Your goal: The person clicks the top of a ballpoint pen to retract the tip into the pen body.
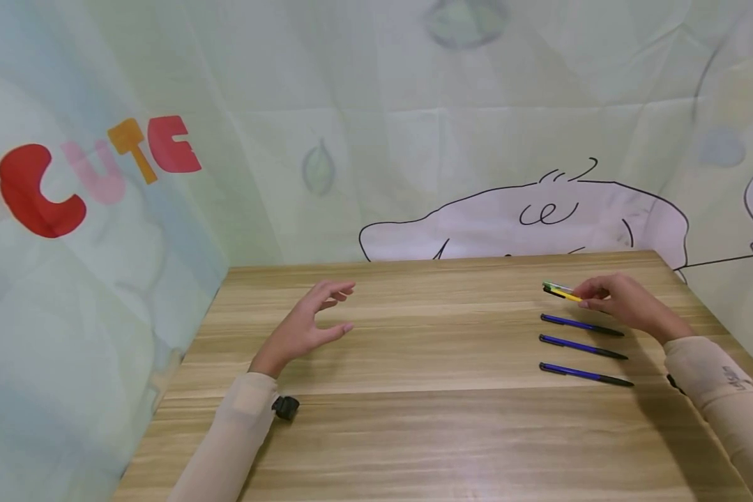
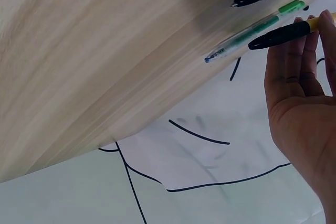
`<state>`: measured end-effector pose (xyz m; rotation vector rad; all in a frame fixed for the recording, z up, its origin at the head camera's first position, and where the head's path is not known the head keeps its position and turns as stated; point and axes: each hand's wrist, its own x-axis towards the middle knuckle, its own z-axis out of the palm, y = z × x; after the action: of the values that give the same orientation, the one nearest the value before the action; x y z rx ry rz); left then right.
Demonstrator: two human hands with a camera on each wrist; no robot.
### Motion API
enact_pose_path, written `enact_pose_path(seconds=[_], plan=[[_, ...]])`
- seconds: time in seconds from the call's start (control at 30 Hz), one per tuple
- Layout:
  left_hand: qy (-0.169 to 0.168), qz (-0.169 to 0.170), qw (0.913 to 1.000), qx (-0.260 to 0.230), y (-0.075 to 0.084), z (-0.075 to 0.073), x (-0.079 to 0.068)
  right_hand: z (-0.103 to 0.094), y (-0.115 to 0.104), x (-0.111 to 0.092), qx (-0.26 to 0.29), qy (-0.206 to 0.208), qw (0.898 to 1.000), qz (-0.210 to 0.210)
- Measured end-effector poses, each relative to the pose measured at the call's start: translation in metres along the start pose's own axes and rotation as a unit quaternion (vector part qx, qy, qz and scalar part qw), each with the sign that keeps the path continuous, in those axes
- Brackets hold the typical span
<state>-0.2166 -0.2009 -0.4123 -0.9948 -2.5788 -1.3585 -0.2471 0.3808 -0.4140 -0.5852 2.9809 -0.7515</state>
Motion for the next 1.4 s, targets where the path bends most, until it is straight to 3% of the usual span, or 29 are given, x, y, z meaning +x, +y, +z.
enact_pose_path(seconds=[0.43,0.6,0.93,1.2,1.4], plan=[[0.000,0.015,0.9998,0.014,-0.003,-0.001,-0.001,0.006,0.010,0.002,-0.011,-0.022,1.000,0.010],[-0.003,0.012,0.9999,0.011,-0.002,-0.001,-0.001,0.009,0.010,0.002,-0.001,-0.031,0.999,0.030],[0.000,0.004,1.0000,0.004,0.002,0.000,0.000,0.014,0.011,0.004,-0.015,-0.037,0.999,0.028],[-0.003,-0.001,1.0000,0.007,0.038,-0.004,-0.001,0.017,0.015,0.006,-0.027,-0.031,0.999,0.016],[-0.003,0.001,1.0000,0.004,0.038,-0.004,-0.001,0.017,0.016,0.004,-0.028,-0.032,0.999,0.020]])
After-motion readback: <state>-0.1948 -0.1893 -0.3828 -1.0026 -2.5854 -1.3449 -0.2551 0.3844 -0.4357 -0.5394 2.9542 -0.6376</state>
